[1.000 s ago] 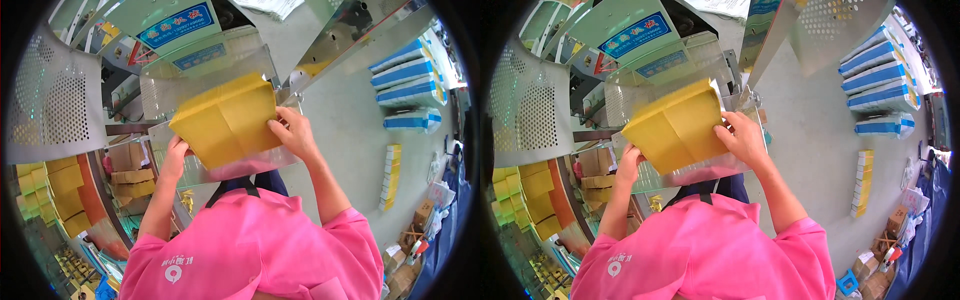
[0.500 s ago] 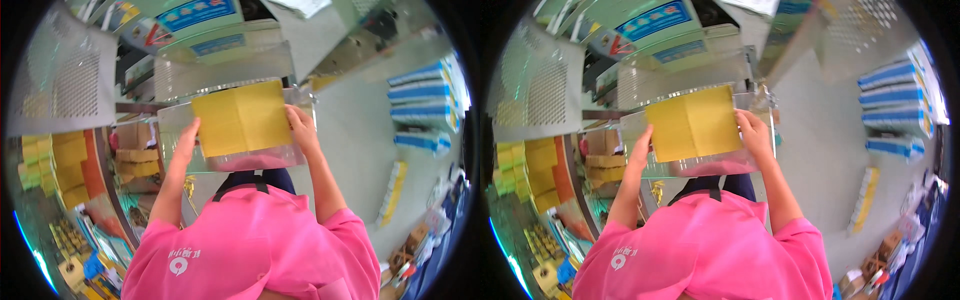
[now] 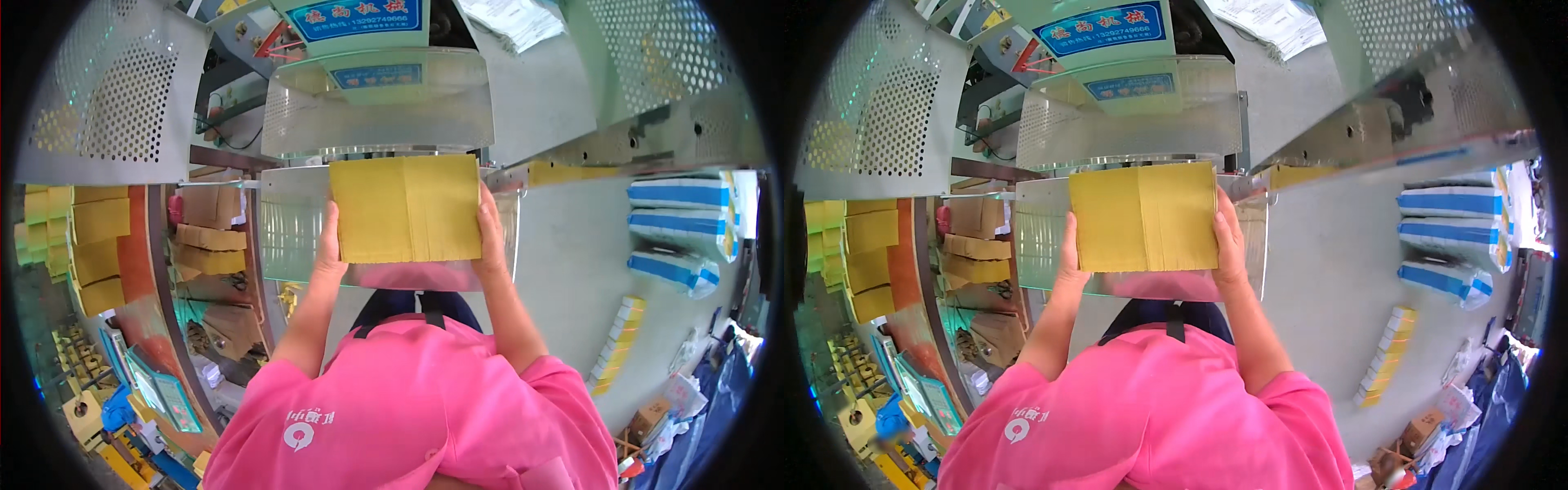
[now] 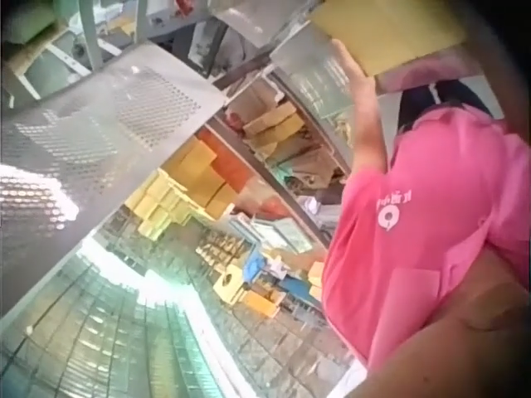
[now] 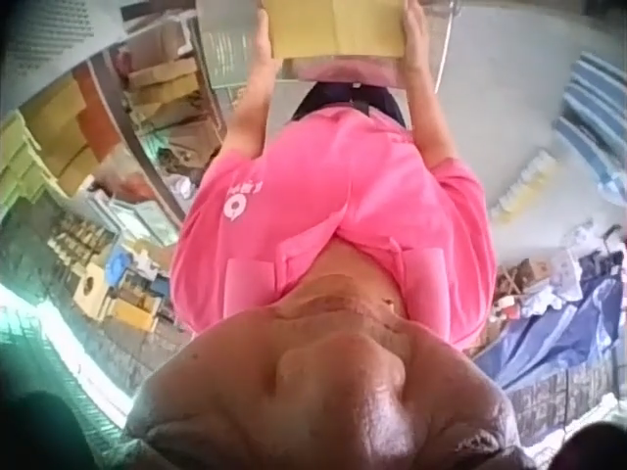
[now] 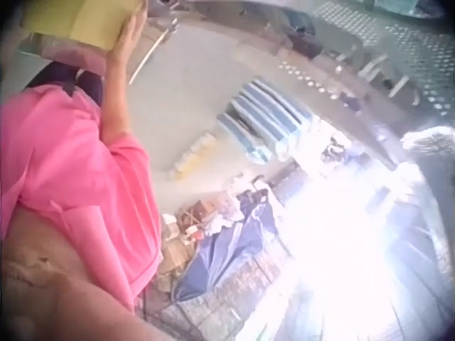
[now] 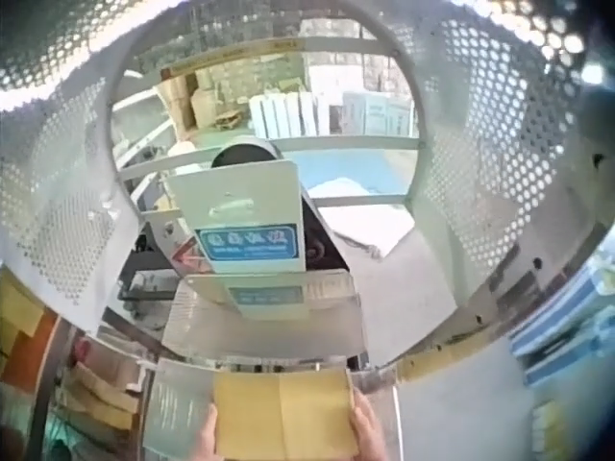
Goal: Weighing paper sheets and bundling stacks with a strap machine in a paper mill.
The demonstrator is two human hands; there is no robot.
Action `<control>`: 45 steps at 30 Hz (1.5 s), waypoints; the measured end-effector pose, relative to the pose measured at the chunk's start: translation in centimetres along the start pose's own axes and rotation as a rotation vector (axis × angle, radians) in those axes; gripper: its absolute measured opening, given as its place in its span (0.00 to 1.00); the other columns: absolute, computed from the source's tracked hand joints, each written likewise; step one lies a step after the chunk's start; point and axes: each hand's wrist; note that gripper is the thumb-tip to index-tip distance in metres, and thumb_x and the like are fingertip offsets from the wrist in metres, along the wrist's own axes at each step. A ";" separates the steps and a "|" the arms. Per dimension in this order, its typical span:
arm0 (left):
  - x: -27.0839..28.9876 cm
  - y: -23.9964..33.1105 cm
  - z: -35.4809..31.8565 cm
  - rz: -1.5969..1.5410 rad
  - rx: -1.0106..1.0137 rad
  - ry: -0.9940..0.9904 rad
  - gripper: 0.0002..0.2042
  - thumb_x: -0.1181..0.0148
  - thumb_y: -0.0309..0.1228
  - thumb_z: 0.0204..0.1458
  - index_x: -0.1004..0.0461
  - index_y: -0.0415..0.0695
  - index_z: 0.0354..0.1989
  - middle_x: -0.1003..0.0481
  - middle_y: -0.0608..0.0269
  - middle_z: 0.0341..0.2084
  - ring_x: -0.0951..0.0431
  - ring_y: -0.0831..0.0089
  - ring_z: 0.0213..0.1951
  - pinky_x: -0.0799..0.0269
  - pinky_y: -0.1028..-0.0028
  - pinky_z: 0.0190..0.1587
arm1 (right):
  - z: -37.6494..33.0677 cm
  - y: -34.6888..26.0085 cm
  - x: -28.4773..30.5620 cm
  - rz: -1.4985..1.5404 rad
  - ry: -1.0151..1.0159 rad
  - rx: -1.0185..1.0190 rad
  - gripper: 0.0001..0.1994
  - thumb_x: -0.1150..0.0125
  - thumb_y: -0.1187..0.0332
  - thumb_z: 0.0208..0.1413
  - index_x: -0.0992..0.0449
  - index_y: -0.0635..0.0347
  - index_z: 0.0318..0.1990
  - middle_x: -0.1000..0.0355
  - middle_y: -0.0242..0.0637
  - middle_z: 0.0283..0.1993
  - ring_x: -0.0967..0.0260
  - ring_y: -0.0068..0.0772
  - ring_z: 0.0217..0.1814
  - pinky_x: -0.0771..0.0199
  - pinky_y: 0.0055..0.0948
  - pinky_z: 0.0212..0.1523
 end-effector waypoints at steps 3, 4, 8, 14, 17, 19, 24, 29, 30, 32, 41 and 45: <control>-0.9 -0.2 0.7 -0.001 -0.001 -0.041 0.29 0.58 0.52 0.64 0.39 0.43 0.64 0.33 0.61 0.58 0.33 0.69 0.59 0.37 0.68 0.60 | 0.4 -0.2 -1.3 0.020 -0.008 -0.025 0.29 0.53 0.59 0.65 0.46 0.66 0.69 0.46 0.40 0.71 0.51 0.34 0.73 0.54 0.32 0.71; -1.1 -0.1 1.1 0.017 -0.047 -0.109 0.29 0.57 0.52 0.63 0.39 0.42 0.64 0.33 0.61 0.58 0.34 0.70 0.60 0.39 0.67 0.61 | 0.8 -0.4 -1.8 0.042 -0.007 -0.036 0.30 0.54 0.58 0.65 0.46 0.66 0.69 0.47 0.40 0.71 0.51 0.35 0.73 0.54 0.32 0.71; -1.7 1.7 3.4 0.007 -0.127 -0.165 0.29 0.56 0.50 0.63 0.40 0.42 0.65 0.34 0.62 0.59 0.35 0.70 0.61 0.41 0.68 0.62 | 2.9 -2.0 -2.7 -0.046 -0.038 0.061 0.29 0.56 0.58 0.65 0.46 0.66 0.69 0.45 0.40 0.70 0.50 0.35 0.72 0.52 0.32 0.70; -3.8 3.7 8.2 0.071 -0.083 -0.231 0.29 0.52 0.45 0.63 0.45 0.43 0.68 0.39 0.63 0.63 0.41 0.71 0.64 0.47 0.71 0.64 | 6.3 -2.0 -3.6 0.017 0.092 -0.057 0.27 0.57 0.55 0.65 0.42 0.58 0.68 0.40 0.33 0.66 0.45 0.32 0.69 0.46 0.31 0.67; -4.1 3.6 9.1 0.057 -0.129 -0.316 0.30 0.50 0.45 0.62 0.46 0.42 0.68 0.39 0.61 0.63 0.41 0.70 0.64 0.47 0.71 0.64 | 6.5 -1.7 -3.6 0.031 0.115 -0.075 0.26 0.57 0.55 0.65 0.42 0.56 0.68 0.40 0.32 0.66 0.46 0.32 0.69 0.47 0.31 0.67; -4.2 3.7 9.3 0.062 -0.070 -0.274 0.31 0.49 0.45 0.61 0.45 0.42 0.68 0.39 0.60 0.63 0.41 0.69 0.64 0.47 0.71 0.64 | 6.5 -1.6 -3.4 -0.006 0.055 -0.026 0.28 0.56 0.53 0.63 0.42 0.57 0.67 0.39 0.33 0.65 0.45 0.32 0.69 0.46 0.31 0.66; -4.1 4.0 8.3 0.117 -0.165 -0.285 0.32 0.48 0.44 0.59 0.47 0.41 0.69 0.39 0.58 0.63 0.41 0.68 0.64 0.46 0.71 0.64 | 6.6 -1.5 -3.0 0.005 0.068 0.003 0.30 0.54 0.52 0.61 0.42 0.58 0.67 0.39 0.34 0.64 0.44 0.31 0.67 0.44 0.32 0.64; -4.3 4.3 7.9 0.174 -0.043 -0.275 0.32 0.46 0.40 0.57 0.46 0.41 0.68 0.37 0.59 0.61 0.38 0.69 0.62 0.43 0.70 0.63 | 7.0 -1.5 -2.7 0.030 0.032 -0.034 0.29 0.56 0.53 0.63 0.43 0.58 0.67 0.40 0.34 0.66 0.46 0.32 0.69 0.46 0.33 0.66; -4.4 4.1 7.9 0.179 -0.043 -0.264 0.32 0.45 0.39 0.56 0.46 0.41 0.68 0.36 0.59 0.60 0.37 0.70 0.61 0.42 0.70 0.62 | 7.0 -1.6 -2.7 0.032 0.039 -0.042 0.29 0.56 0.53 0.63 0.43 0.58 0.67 0.40 0.34 0.66 0.46 0.32 0.69 0.46 0.33 0.66; -4.6 3.9 7.8 0.189 -0.036 -0.255 0.32 0.45 0.39 0.55 0.45 0.41 0.67 0.35 0.59 0.59 0.36 0.70 0.60 0.42 0.70 0.62 | 7.0 -1.8 -2.7 0.034 0.000 -0.031 0.29 0.56 0.53 0.63 0.42 0.58 0.67 0.40 0.34 0.65 0.45 0.32 0.68 0.46 0.32 0.66; -4.7 3.0 7.8 0.176 -0.073 -0.191 0.28 0.42 0.40 0.55 0.40 0.43 0.62 0.32 0.62 0.53 0.33 0.73 0.56 0.38 0.71 0.58 | 6.9 -1.1 -2.0 0.070 0.041 0.002 0.27 0.55 0.55 0.64 0.40 0.59 0.66 0.37 0.33 0.62 0.42 0.29 0.65 0.42 0.31 0.63; -4.4 3.2 7.9 0.214 -0.055 -0.238 0.29 0.42 0.41 0.55 0.41 0.41 0.62 0.32 0.61 0.53 0.33 0.73 0.55 0.39 0.72 0.58 | 6.8 -0.4 -1.4 0.104 0.165 -0.039 0.25 0.54 0.56 0.64 0.38 0.59 0.64 0.36 0.32 0.60 0.41 0.27 0.63 0.41 0.30 0.61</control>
Point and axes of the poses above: each hand's wrist, its own z-axis towards the middle knuckle, its own x-axis out of the back of the hand, y = z × x
